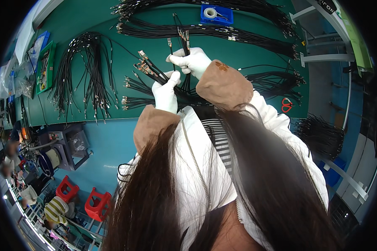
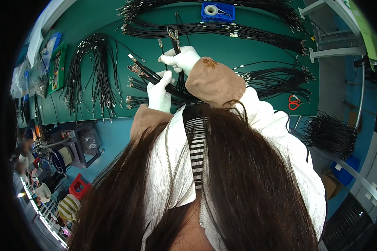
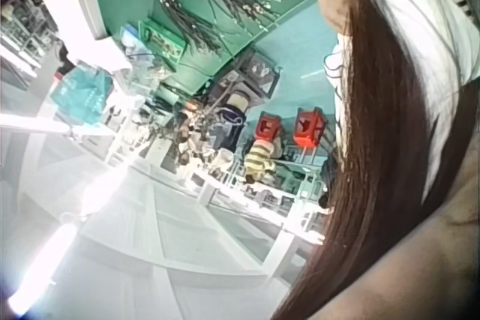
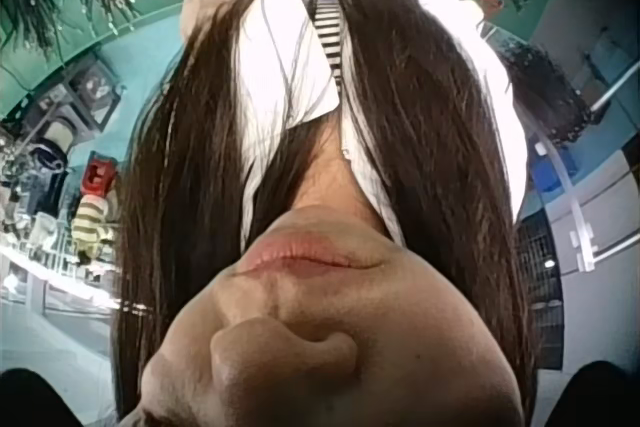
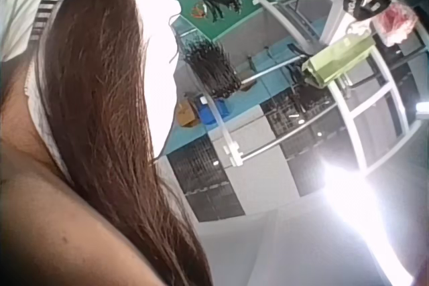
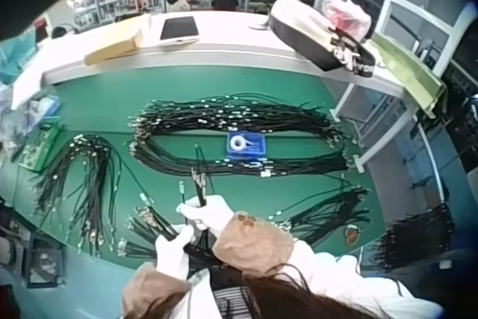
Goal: Assembling and organizing multiple electrical wire harnesses at an electronics workbench.
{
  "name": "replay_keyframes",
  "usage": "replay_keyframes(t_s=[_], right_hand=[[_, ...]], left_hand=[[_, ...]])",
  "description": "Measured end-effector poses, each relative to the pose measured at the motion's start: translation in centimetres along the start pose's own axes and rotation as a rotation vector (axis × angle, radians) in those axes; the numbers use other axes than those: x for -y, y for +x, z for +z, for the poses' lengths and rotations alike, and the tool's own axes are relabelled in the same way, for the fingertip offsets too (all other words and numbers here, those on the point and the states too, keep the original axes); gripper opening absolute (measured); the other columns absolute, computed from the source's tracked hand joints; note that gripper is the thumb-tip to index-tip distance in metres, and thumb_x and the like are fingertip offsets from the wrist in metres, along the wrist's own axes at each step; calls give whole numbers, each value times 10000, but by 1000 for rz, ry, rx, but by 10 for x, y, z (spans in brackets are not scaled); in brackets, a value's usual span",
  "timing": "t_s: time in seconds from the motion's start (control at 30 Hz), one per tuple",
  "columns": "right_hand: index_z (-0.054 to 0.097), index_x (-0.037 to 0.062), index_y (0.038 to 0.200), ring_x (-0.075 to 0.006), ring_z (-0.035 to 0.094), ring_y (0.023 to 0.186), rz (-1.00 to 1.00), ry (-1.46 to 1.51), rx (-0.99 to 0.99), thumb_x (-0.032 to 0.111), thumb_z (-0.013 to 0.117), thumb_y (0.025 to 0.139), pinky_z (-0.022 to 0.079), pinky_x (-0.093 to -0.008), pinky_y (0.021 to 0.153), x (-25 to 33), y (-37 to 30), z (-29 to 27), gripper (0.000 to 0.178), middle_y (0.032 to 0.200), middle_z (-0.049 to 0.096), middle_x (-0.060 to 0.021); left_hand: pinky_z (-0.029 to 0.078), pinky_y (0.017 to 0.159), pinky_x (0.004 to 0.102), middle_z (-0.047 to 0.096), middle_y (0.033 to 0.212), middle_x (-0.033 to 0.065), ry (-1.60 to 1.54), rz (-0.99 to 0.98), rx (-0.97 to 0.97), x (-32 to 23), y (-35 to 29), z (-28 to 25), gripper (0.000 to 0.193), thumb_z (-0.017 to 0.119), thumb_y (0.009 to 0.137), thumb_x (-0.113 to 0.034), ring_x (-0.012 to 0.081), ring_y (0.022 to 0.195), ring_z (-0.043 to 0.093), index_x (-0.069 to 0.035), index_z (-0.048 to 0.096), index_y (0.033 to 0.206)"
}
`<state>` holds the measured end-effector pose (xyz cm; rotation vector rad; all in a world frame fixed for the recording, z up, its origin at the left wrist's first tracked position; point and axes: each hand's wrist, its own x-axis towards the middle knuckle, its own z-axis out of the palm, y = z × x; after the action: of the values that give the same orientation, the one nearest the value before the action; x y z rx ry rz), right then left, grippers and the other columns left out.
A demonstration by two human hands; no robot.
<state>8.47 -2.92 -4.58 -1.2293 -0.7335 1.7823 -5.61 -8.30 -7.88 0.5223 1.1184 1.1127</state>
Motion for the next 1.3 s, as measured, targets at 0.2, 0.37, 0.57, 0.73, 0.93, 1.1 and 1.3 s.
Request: replay_keyframes(t_s=[0.2,0.37,0.57,0.73,0.93,1.1,1.3], right_hand=[[660,-83,952,-46,412,513,28,0,-10,86,681,840,308,-188,428,2,0,0,204,714,573,-19],[661,-84,955,-50,414,516,23,9,12,96,683,841,309,-192,430,-4,3,-1,214,684,547,-6],[644,-82,962,-62,432,532,13,41,13,135,686,850,342,-195,466,-3,0,-3,248,678,525,-1],[621,-72,980,-78,476,580,-32,68,-50,153,656,882,386,-204,517,-12,7,-17,248,704,529,-11],[597,-55,1022,-119,557,669,-51,118,-54,188,630,908,482,-256,617,-26,12,-28,270,783,572,-47],[568,-5,997,-258,672,822,-23,280,-207,165,570,935,571,-378,720,-26,3,-34,182,916,637,-143],[540,21,1004,-178,582,636,-124,481,-298,172,570,937,523,-334,592,-31,7,-45,169,780,580,-86]], left_hand=[[445,660,288,627,802,39,6,-10,-10,-1,-2,3,157,713,814,-91,133,715,554,-10,654,935],[441,679,283,632,815,40,-7,-19,-12,-2,-4,0,154,713,814,-89,132,719,553,-13,658,936],[447,700,276,619,847,29,-24,-39,-8,-3,-2,0,180,696,839,-104,119,748,553,-17,640,988],[470,765,274,589,910,15,-306,30,47,-6,0,0,189,646,890,-114,114,814,556,-45,559,1043],[490,785,295,583,872,14,-369,36,-9,-2,7,-7,141,665,871,-78,125,800,562,-76,552,955],[471,685,280,577,827,-4,-399,-7,-118,-6,9,-6,130,677,853,-61,112,731,545,-98,561,898],[434,629,255,581,784,0,-256,66,-57,-5,11,-10,167,722,816,-81,106,669,528,-61,588,914]])
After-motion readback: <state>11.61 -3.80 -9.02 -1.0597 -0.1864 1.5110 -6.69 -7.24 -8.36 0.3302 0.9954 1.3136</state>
